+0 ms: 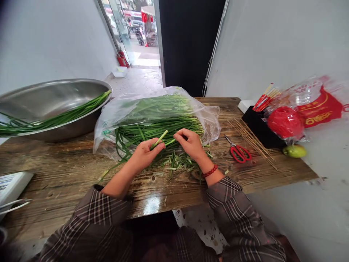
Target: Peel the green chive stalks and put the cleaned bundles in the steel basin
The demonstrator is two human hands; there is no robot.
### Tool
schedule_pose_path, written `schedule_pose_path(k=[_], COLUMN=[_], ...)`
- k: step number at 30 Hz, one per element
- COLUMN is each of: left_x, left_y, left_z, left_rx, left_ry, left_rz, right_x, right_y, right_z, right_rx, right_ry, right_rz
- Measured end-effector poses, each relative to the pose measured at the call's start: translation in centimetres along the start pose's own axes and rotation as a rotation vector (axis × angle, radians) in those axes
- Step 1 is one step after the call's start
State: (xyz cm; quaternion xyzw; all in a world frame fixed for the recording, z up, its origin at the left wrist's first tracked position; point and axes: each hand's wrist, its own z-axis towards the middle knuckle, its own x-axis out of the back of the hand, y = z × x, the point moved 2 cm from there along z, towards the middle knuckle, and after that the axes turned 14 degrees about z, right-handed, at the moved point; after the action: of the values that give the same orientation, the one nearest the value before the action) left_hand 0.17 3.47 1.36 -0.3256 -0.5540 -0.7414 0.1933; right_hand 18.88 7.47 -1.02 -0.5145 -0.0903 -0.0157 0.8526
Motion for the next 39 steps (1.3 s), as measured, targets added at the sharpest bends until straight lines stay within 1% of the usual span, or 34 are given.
schedule_pose_path(k=[2, 3, 4, 5, 7, 9, 12, 15, 17, 18, 21, 23, 25, 27, 28, 30, 32, 33, 36, 38, 39], left_x=[0.1, 0.1, 0.2, 0.3, 0.5, 0.5, 0.4, 0.4, 0.5, 0.5, 0.8, 1.1, 1.3, 1.4, 1.3, 1.1, 0.7, 0.4, -0.4, -0.6, -0.6], left_y=[0.1, 0.1, 0.0, -0.1, -0.4, -0.7, -0.9, -0.8, -0.7, -0.6, -0.2, 0.2, 0.6, 0.9, 0.9, 0.9, 0.6, 0.5, -0.1, -0.5, -0.6], left_z=[0.0, 0.0, 0.0, 0.1, 0.1, 0.1, 0.1, 0.0, 0.0, -0.1, -0.5, -0.8, -1.0, -1.1, -1.1, -0.9, -0.7, -0.5, -0.3, -0.1, -0.1], left_rx=[-0.023, -0.019, -0.012, -0.005, 0.004, 0.007, -0.009, -0.036, -0.052, -0.062, -0.112, -0.169, -0.243, -0.307, -0.328, -0.347, -0.332, -0.316, -0.224, -0.145, -0.107], left_ry=[-0.010, 0.005, 0.036, 0.083, 0.195, 0.277, 0.319, 0.341, 0.371, 0.392, 0.499, 0.598, 0.685, 0.723, 0.722, 0.678, 0.586, 0.516, 0.302, 0.223, 0.212], left_rz=[0.044, 0.058, 0.075, 0.097, 0.149, 0.182, 0.182, 0.176, 0.175, 0.175, 0.182, 0.194, 0.203, 0.204, 0.205, 0.223, 0.275, 0.306, 0.352, 0.327, 0.301], right_x=[1.1, 1.7, 2.4, 3.0, 3.9, 4.4, 4.7, 4.6, 4.4, 4.3, 3.6, 3.0, 2.4, 1.9, 1.6, 1.1, 0.7, 0.6, 0.6, 0.9, 1.1], right_y=[0.5, 0.6, 0.7, 0.9, 1.2, 1.8, 2.6, 2.5, 1.7, 1.1, -0.5, -1.2, -1.5, -1.6, -1.6, -1.7, -1.9, -1.9, -1.8, -1.4, -1.1], right_z=[0.4, 0.6, 0.8, 1.1, 1.5, 1.8, 2.2, 2.2, 2.0, 1.9, 1.4, 1.1, 0.9, 0.6, 0.5, 0.3, 0.1, 0.0, 0.0, 0.1, 0.2], right_rx=[0.030, 0.071, 0.123, 0.177, 0.257, 0.275, 0.252, 0.251, 0.279, 0.297, 0.307, 0.261, 0.200, 0.143, 0.118, 0.080, 0.068, 0.073, 0.082, 0.031, -0.005], right_ry=[0.144, 0.215, 0.262, 0.284, 0.281, 0.254, 0.216, 0.237, 0.263, 0.271, 0.236, 0.160, 0.043, -0.076, -0.132, -0.215, -0.236, -0.225, -0.136, -0.005, 0.074], right_rz=[-0.077, -0.133, -0.195, -0.260, -0.386, -0.494, -0.614, -0.675, -0.627, -0.559, -0.261, -0.103, -0.007, 0.048, 0.071, 0.116, 0.161, 0.170, 0.134, 0.135, 0.158])
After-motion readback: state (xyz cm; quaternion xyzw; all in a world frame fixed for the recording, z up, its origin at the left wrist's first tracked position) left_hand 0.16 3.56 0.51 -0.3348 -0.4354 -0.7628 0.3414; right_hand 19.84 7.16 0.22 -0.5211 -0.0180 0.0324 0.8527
